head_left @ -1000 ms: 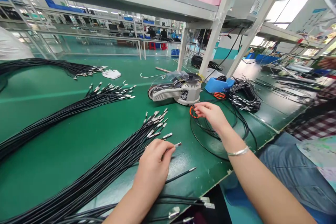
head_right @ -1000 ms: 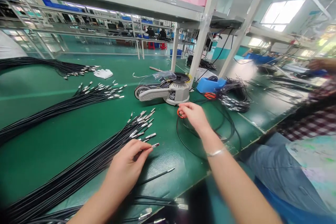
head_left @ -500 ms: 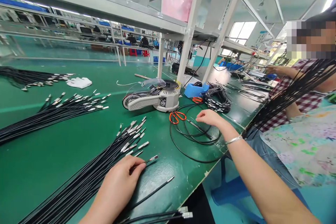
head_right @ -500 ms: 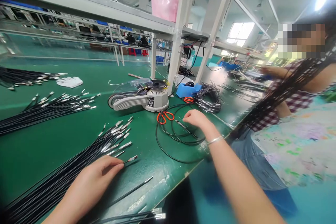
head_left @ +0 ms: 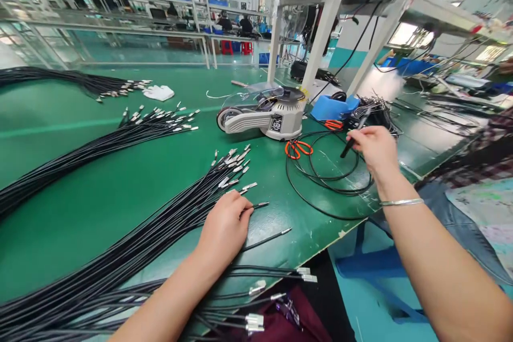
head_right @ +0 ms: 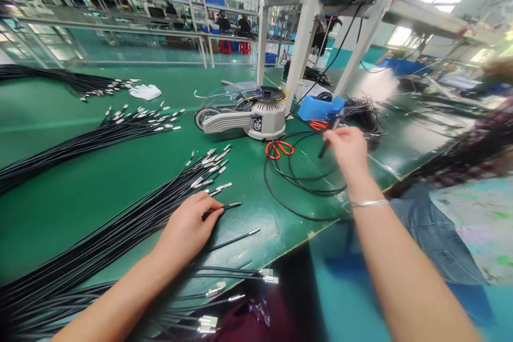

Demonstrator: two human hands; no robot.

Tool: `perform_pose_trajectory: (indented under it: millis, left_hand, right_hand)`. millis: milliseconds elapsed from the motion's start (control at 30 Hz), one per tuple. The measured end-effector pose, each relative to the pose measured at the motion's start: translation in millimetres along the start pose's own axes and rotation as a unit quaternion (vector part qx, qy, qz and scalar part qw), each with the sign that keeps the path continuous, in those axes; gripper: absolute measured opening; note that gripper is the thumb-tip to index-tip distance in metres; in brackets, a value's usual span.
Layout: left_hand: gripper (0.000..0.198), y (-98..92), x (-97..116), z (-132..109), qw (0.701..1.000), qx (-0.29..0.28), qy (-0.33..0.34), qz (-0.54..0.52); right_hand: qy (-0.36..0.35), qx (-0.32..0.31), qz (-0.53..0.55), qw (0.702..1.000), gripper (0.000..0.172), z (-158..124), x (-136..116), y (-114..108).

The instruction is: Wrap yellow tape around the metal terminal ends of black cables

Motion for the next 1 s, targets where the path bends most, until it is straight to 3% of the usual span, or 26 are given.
perform_pose_trajectory:
  millis: [67,133,233,333,500,1000]
  left_hand:
    - [0.018,3.5,0.8,-1.8,1.0,-0.01,0.002,0.021]
    - [0.019,5.5,1.3,-3.0,0.999,-0.013,-0.001,0.037]
    - [0.018,6.2,1.5,-3.5,0.999,-0.009,-0.014,0.035]
    - [0.018,6.6,1.5,-2.9,0.999,-0.018,-0.037,0.011]
    - [0.017,6.2,1.5,-1.7,0.997,-0.03,-0.072,-0.01]
    - [0.017,7.4,5.2,-4.1,0.998,-0.025,-0.055,0.011]
  right_hand:
    - [-0.059,0.01,0.051,0.997,0.026,-31.3,-22.1,0.1]
    - [-0.083,-0.051,0.048,0.994,0.029,-81.2,-36.8,11.0]
    - [-0.028,-0.22,-0.044,0.974,0.024,-166.1,-33.1,44.6]
    - [-0.053,-0.253,-0.124,0.958,0.024,-216.4,-24.5,69.2]
    - [-0.135,-0.245,-0.21,0.937,0.026,-226.6,-22.2,83.1]
    - [-0.153,-0.239,-0.235,0.93,0.028,-231.1,-22.5,82.2]
Point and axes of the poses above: each hand's wrist, its own z-axis towards the middle knuckle, its own y-axis out of the palm, x = y × z, the point moved 5 cm from there along z, towards the middle knuckle
